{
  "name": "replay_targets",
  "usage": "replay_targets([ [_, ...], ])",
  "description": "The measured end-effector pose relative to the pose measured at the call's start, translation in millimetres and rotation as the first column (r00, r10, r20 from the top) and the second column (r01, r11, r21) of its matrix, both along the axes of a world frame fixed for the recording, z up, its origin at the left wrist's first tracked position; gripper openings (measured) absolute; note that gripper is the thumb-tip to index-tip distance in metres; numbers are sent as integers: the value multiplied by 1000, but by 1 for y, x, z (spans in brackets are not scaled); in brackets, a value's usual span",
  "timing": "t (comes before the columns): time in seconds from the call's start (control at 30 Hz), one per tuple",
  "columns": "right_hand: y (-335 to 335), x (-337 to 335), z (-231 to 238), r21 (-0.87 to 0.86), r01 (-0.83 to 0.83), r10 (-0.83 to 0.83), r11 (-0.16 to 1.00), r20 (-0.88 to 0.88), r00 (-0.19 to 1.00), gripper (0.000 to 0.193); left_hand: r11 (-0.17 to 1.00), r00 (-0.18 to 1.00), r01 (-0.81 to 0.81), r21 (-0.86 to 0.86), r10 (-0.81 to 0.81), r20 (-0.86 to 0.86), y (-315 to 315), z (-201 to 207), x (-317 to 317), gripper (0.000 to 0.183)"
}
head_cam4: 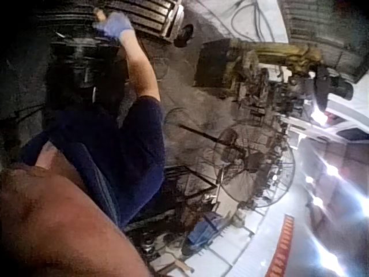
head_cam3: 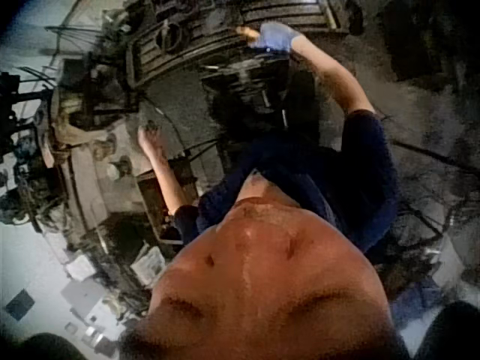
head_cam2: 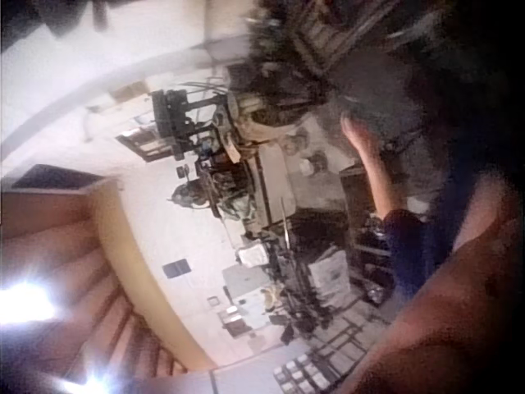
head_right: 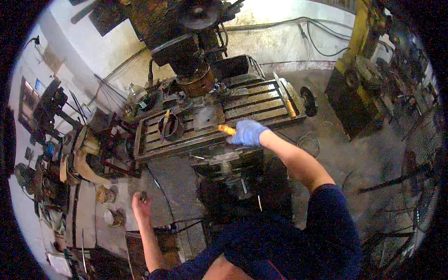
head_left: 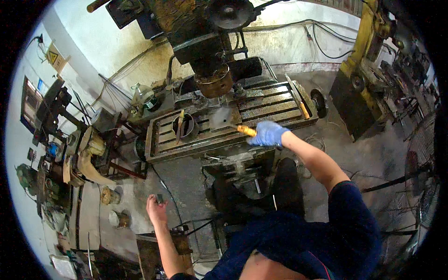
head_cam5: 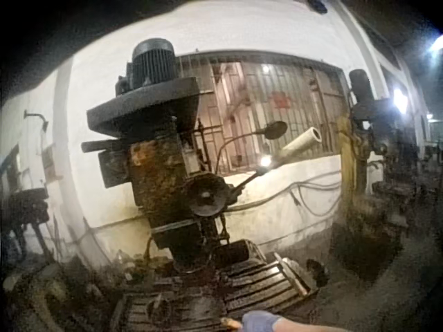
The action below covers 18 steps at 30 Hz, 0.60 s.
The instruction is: The person processes metal components using a milling machine. They pick up items from a box, place them on the machine bed, use a brush to clean the surface, and use a hand tool to perform fine adjustments while viewing the work through a lens.
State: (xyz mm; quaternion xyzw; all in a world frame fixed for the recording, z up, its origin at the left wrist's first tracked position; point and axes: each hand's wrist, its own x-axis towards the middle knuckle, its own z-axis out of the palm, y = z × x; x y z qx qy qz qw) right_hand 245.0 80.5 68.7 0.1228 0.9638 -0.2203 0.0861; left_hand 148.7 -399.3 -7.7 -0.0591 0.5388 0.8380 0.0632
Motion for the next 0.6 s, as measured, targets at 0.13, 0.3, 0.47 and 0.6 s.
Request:
replay_targets([
  [0.13, -20, 54, 5, -231, -349, 353, 908, -26, 935, 59, 974, 973, 217, -57, -212, 88, 92, 2, 4, 7],
  [0.3, -36, 74, -1, 54, -357, 343, 932, 175, 923, 56, 827, 832, 551, -115, -554, 4, 200, -10, -2, 7],
  [0.47, -15, 74, 17, -9, -251, 251, 968, 123, 960, 55, 734, 754, 648, -203, -656, 33, 249, 4, -11, 13],
  [0.6, 13, 69, 24, -181, -187, 190, 966, -1, 982, 48, 786, 802, 597, -159, -591, 90, 255, 6, -18, 15],
])
